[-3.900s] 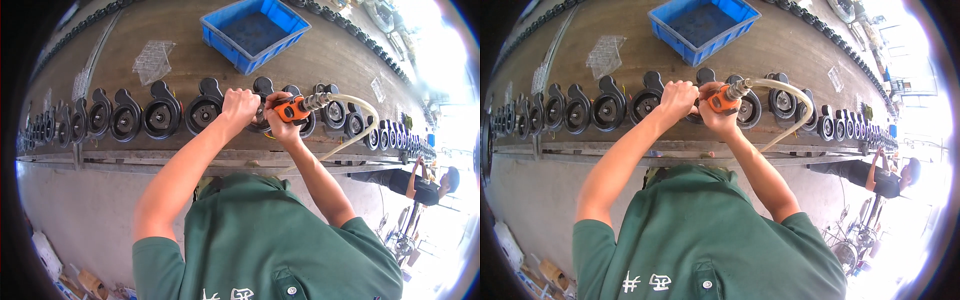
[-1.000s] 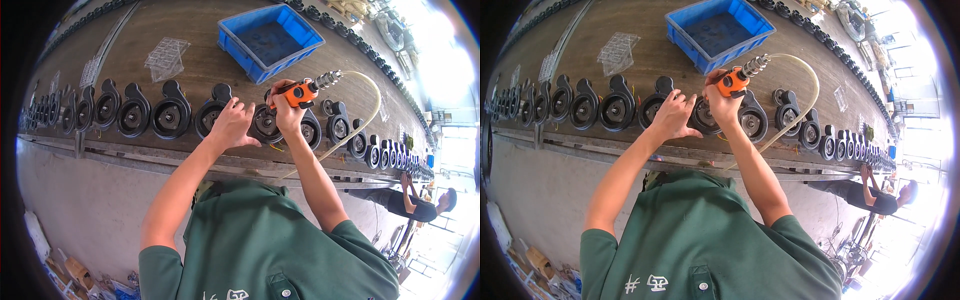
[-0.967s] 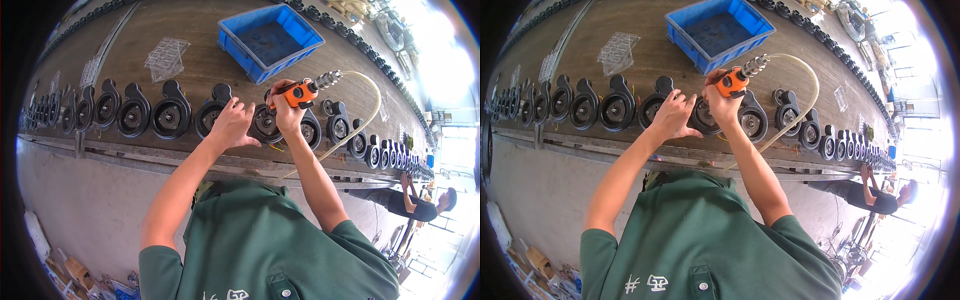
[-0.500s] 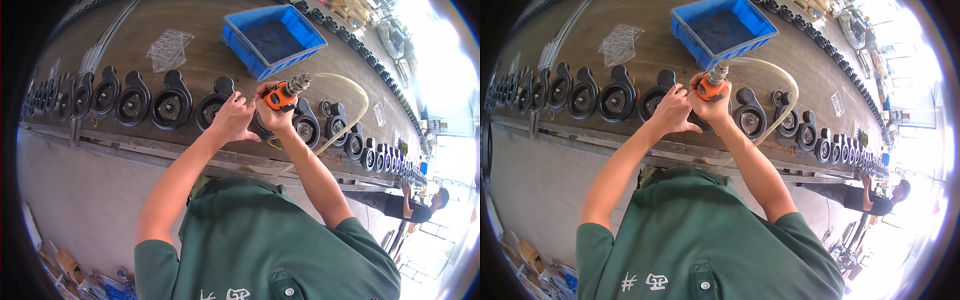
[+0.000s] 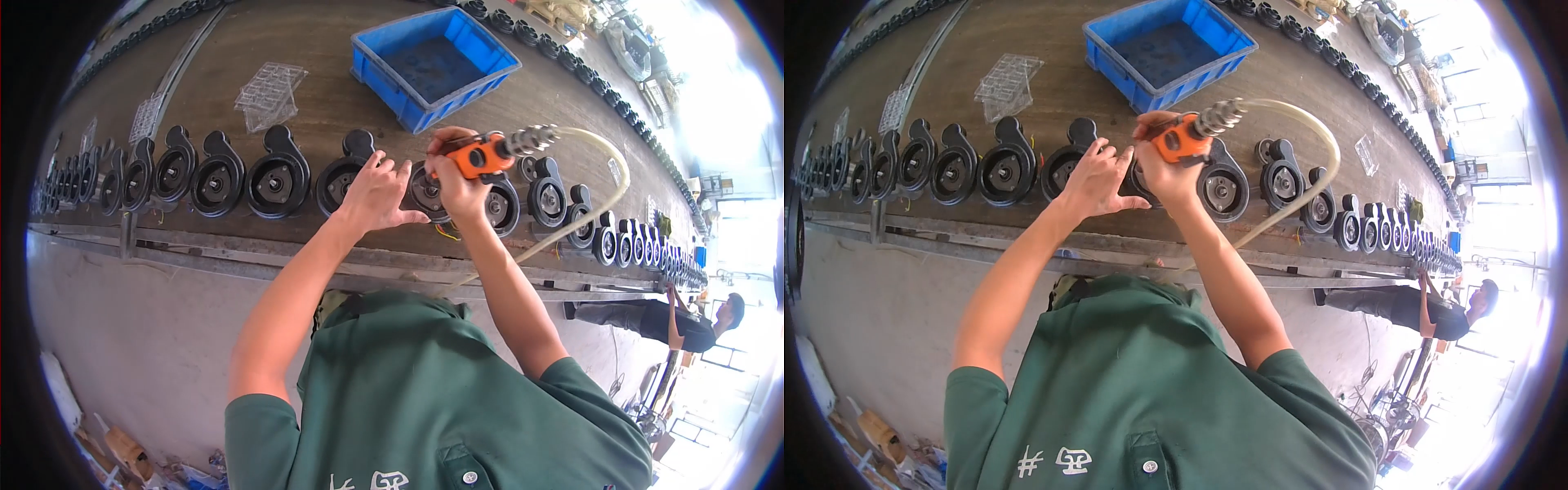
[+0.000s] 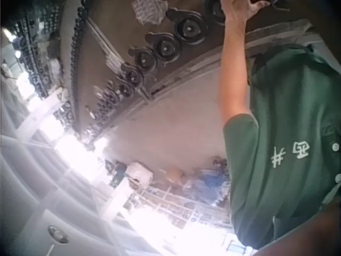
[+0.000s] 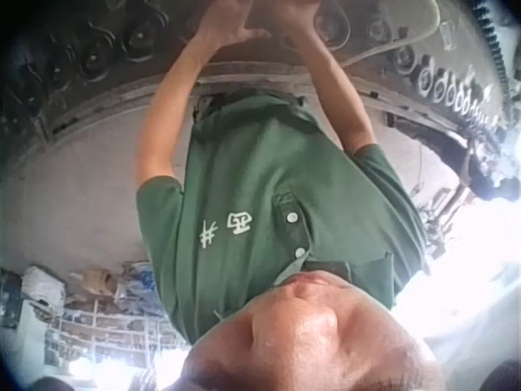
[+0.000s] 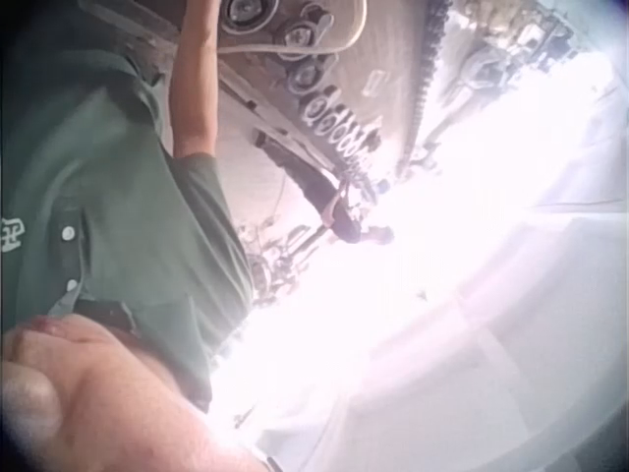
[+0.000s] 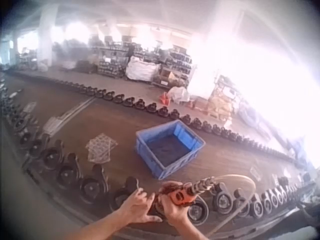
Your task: The person assembles small industrial components by hand, using a pneumatic tool to secure fasteners and handling individual pieces from an assembly line.
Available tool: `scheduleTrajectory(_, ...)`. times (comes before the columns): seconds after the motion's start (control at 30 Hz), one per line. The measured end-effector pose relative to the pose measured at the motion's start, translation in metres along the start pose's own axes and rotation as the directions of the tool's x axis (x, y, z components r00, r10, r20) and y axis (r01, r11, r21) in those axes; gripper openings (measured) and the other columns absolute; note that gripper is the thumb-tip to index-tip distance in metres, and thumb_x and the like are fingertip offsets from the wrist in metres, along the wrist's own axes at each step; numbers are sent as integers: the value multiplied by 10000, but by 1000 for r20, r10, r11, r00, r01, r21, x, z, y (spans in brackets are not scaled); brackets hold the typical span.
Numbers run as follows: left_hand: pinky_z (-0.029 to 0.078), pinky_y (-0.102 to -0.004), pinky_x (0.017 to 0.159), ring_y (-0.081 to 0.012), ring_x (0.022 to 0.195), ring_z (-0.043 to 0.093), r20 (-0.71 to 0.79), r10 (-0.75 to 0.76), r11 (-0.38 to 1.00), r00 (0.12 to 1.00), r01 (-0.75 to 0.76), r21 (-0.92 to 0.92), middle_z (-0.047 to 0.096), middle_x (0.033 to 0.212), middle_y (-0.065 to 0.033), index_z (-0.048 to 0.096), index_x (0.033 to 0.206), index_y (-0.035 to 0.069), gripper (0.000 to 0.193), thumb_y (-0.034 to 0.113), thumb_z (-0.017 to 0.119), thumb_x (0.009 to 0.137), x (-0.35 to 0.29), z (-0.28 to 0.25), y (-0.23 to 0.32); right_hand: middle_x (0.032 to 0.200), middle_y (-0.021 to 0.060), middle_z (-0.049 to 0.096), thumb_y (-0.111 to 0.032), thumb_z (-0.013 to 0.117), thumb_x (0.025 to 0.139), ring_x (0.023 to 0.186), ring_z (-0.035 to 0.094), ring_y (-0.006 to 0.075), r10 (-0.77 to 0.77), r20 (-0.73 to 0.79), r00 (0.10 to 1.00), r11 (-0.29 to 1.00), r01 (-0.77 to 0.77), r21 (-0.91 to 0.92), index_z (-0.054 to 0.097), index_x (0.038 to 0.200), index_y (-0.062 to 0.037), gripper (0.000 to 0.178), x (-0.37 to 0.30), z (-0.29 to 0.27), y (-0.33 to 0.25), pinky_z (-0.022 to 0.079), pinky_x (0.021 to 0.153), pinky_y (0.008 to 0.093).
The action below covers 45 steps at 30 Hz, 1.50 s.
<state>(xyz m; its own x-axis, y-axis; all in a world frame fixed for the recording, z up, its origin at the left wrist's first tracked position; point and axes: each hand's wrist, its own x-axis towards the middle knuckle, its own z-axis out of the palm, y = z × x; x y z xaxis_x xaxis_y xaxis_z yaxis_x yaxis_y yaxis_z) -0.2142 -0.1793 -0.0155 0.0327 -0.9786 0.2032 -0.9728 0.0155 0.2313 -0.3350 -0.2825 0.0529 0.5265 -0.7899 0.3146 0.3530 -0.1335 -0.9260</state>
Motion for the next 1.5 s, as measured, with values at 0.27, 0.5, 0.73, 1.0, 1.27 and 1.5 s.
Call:
scheduleTrajectory(0.27,375,-474,1176,-382,1073,667,16,-2,999,1000,2,-34,721,968,-255,608,1342,-149,1196,893,630,753,3,-3,1,898,92,687,100,588,807,712,658,130,38,-102,994,997,-32,66,648,1063,35,270,-24,-48,4,529,623,241)
scheduleTrajectory(0.5,364,-474,1188,-372,1059,676,19,0,1000,1000,0,-29,718,957,-253,604,1344,-152,1183,879,639,763,3,-2,0,906,91,679,97,589,821,714,652,128,43,-80,996,998,-40,49,638,1078,22,272,-26,-54,8,533,642,246)
scheduleTrajectory(0.73,367,-476,1189,-381,1063,681,-17,0,999,1000,-1,-53,721,982,-269,607,1346,-149,1190,878,653,745,2,1,-1,913,82,672,89,603,825,724,648,122,59,-26,998,998,-59,6,636,1069,13,257,-35,-52,5,544,655,256)
scheduleTrajectory(1.0,358,-476,1213,-355,1070,710,51,-19,999,999,22,-48,740,966,-247,589,1357,-159,1181,834,717,731,2,-6,1,890,70,668,76,626,803,821,648,127,66,130,989,993,-52,-107,636,1015,7,223,-40,-49,11,540,753,280)
scheduleTrajectory(1.27,355,-481,1214,-352,1099,700,-28,3,996,1000,-5,-84,740,1092,-262,585,1354,-177,1171,807,732,736,4,1,-3,940,85,685,78,644,794,834,669,126,51,24,998,973,-44,-225,663,1045,18,259,-32,-36,-4,559,751,282)
scheduleTrajectory(1.5,336,-490,1195,-360,1319,545,-164,-7,988,986,-18,-156,651,1314,-249,550,1399,-140,1155,794,709,738,11,0,9,949,110,618,108,568,818,717,610,161,-188,-189,964,982,190,-8,590,1115,0,317,-44,-50,-76,532,661,294)
